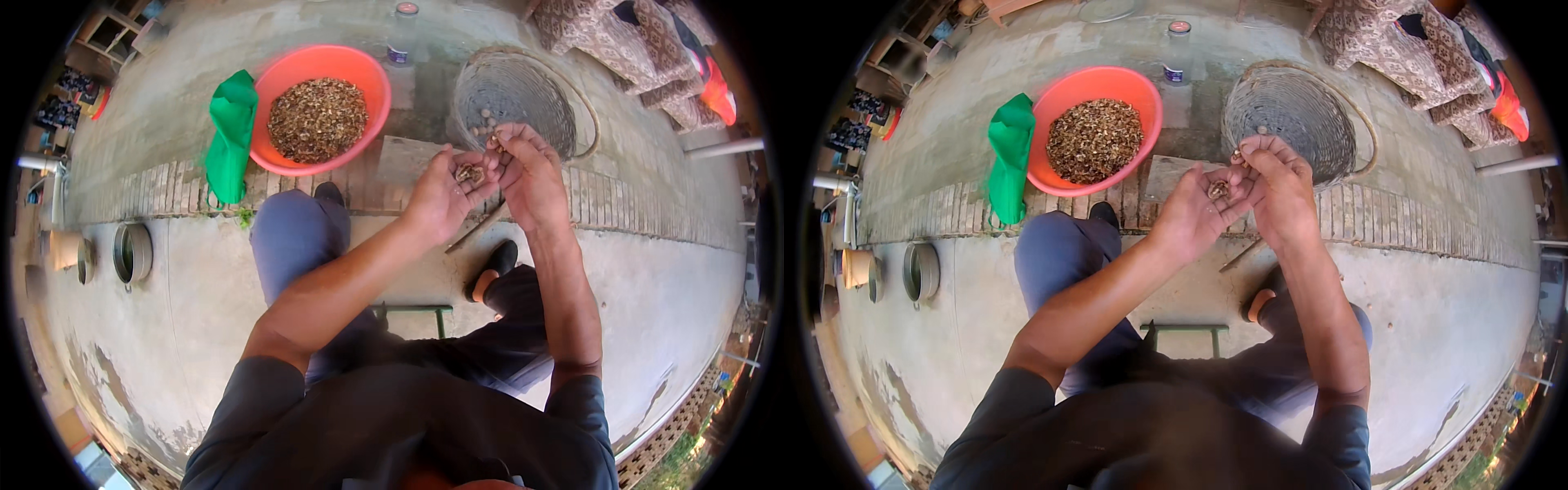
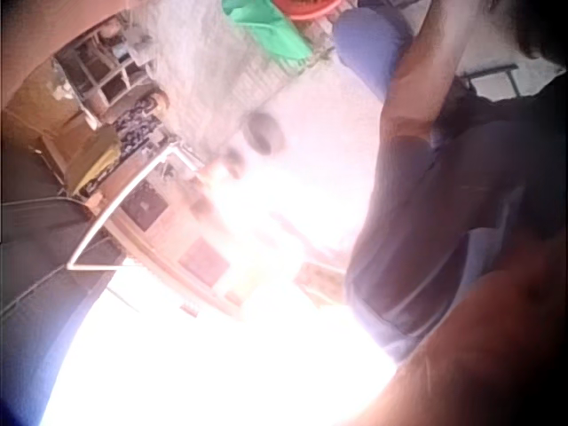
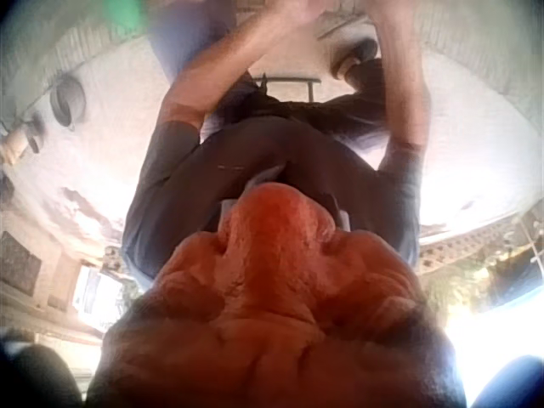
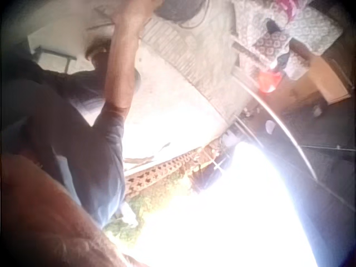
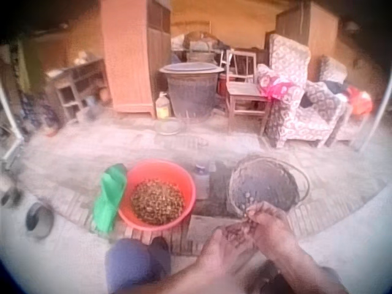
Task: The person cracks nuts on a block of wood using a hammer and peels them by hand, placing the shells into a bowl.
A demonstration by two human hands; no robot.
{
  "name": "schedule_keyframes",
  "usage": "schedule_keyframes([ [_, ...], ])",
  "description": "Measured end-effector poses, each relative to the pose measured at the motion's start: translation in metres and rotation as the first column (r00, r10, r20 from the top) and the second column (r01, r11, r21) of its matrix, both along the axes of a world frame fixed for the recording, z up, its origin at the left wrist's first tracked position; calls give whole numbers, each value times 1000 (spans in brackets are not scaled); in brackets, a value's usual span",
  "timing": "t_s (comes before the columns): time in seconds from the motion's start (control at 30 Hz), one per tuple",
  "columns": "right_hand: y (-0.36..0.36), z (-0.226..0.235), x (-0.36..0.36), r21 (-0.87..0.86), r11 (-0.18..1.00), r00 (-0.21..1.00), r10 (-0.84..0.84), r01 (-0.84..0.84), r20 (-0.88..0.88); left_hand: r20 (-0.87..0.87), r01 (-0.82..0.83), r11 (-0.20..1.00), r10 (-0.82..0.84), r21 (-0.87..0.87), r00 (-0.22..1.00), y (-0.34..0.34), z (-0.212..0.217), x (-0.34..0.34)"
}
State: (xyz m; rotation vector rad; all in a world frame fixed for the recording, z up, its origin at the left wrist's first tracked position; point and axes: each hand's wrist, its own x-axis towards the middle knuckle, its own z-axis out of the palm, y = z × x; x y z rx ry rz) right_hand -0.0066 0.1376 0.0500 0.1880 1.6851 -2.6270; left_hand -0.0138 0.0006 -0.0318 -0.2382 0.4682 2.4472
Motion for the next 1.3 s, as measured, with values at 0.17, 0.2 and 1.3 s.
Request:
schedule_keyframes([
  [0.17, -83, 33, -97, 395, 913, 992, 123, -101, -29, 42, -34, 997, 38, -72, 998, -1, -3, -3],
  [0.2, -83, 29, -103, 500, 864, 994, 98, -56, -58, 33, -55, 996, 58, -70, 998, 0, 1, -4],
  [1.3, 33, -36, 47, 503, 859, 994, -104, 98, -16, -125, 88, 995, -83, 37, 989, 9, -21, 1],
])
